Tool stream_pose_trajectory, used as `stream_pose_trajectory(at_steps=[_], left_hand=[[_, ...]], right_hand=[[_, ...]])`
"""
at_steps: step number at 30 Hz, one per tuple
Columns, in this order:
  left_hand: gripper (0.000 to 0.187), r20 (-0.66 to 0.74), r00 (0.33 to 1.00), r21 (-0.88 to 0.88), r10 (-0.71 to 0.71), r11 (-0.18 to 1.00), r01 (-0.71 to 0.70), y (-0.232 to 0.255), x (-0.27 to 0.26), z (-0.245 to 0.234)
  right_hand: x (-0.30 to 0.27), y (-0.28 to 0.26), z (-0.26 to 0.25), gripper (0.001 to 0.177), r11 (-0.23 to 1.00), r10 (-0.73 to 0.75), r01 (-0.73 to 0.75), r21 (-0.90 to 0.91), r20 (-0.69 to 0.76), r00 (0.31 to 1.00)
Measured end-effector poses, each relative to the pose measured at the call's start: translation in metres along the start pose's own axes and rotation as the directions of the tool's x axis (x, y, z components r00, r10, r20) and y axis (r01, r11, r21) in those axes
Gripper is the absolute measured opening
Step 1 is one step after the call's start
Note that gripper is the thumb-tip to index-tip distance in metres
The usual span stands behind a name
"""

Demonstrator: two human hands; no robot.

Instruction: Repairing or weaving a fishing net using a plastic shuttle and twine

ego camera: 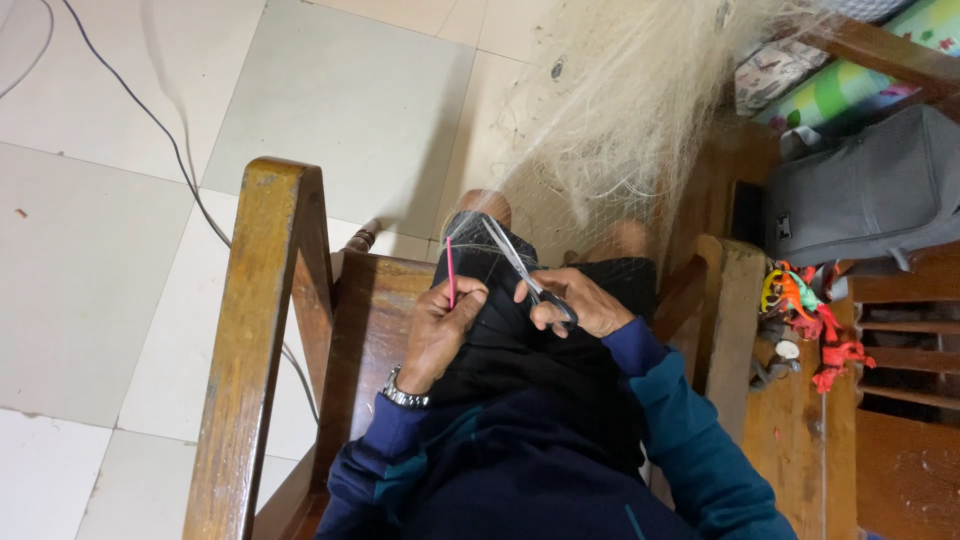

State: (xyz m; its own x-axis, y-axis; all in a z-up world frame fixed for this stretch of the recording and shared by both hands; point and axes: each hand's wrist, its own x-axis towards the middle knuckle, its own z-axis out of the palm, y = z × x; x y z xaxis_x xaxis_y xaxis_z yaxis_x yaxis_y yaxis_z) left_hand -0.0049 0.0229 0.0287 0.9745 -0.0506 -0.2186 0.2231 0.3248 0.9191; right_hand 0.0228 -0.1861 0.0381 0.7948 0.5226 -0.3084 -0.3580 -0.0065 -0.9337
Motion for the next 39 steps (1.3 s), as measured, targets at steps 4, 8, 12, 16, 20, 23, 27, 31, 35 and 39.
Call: stream_pose_trajectory(at_steps=[4,8,12,16,20,23,27,31,35,39], left_hand=[[0.007,0.005,1.0,0.008,0.009,1.0,-0.009,-0.001,0.0,-0.001],[0.007,0.012,1.0,0.009,0.004,1.0,-0.004,-0.005,0.0,-0.003],[0.007,0.005,1.0,0.033,0.01,0.999,-0.01,-0.005,0.001,-0.006],[0.007,-0.077,0.997,0.046,-0.017,0.999,0.021,0.005,-0.005,-0.016],[0.011,-0.337,0.939,0.171,0.063,0.985,-0.005,0.043,-0.012,-0.04],[0.011,-0.355,0.922,0.176,0.156,0.98,-0.098,0.052,-0.016,-0.098],[0.007,-0.494,0.847,0.08,0.196,0.98,-0.18,0.103,-0.035,-0.129],[0.014,-0.394,0.825,0.701,0.404,0.713,-0.015,0.102,-0.045,-0.161],[0.01,-0.251,0.701,0.954,0.667,0.294,0.062,0.065,-0.037,-0.181],[0.009,-0.187,0.57,0.982,0.8,0.139,0.127,0.058,-0.033,-0.17]], right_hand=[[0.0,0.001,-0.002,0.047,1.0,-0.004,0.004,0.002,0.002,1.0],[0.002,0.005,-0.005,0.042,1.0,-0.004,0.005,-0.016,0.017,1.0],[0.002,0.009,-0.008,0.036,1.0,-0.019,0.02,-0.025,0.026,0.999],[-0.014,-0.013,-0.008,0.035,0.997,-0.049,0.049,-0.057,0.012,0.999],[-0.081,-0.063,-0.028,0.04,0.954,-0.083,0.011,-0.299,-0.231,0.969],[-0.134,-0.102,-0.037,0.048,0.803,-0.219,-0.168,-0.572,-0.544,0.81],[-0.212,-0.063,-0.088,0.035,0.694,-0.39,-0.286,-0.661,-0.678,0.623],[-0.275,0.047,-0.141,0.041,0.515,-0.154,-0.744,-0.426,-0.899,0.409],[-0.298,0.161,-0.125,0.026,0.385,-0.019,-0.887,-0.256,-0.963,0.269],[-0.274,0.213,-0.148,0.029,0.284,0.059,-0.89,-0.355,-0.921,0.386]])
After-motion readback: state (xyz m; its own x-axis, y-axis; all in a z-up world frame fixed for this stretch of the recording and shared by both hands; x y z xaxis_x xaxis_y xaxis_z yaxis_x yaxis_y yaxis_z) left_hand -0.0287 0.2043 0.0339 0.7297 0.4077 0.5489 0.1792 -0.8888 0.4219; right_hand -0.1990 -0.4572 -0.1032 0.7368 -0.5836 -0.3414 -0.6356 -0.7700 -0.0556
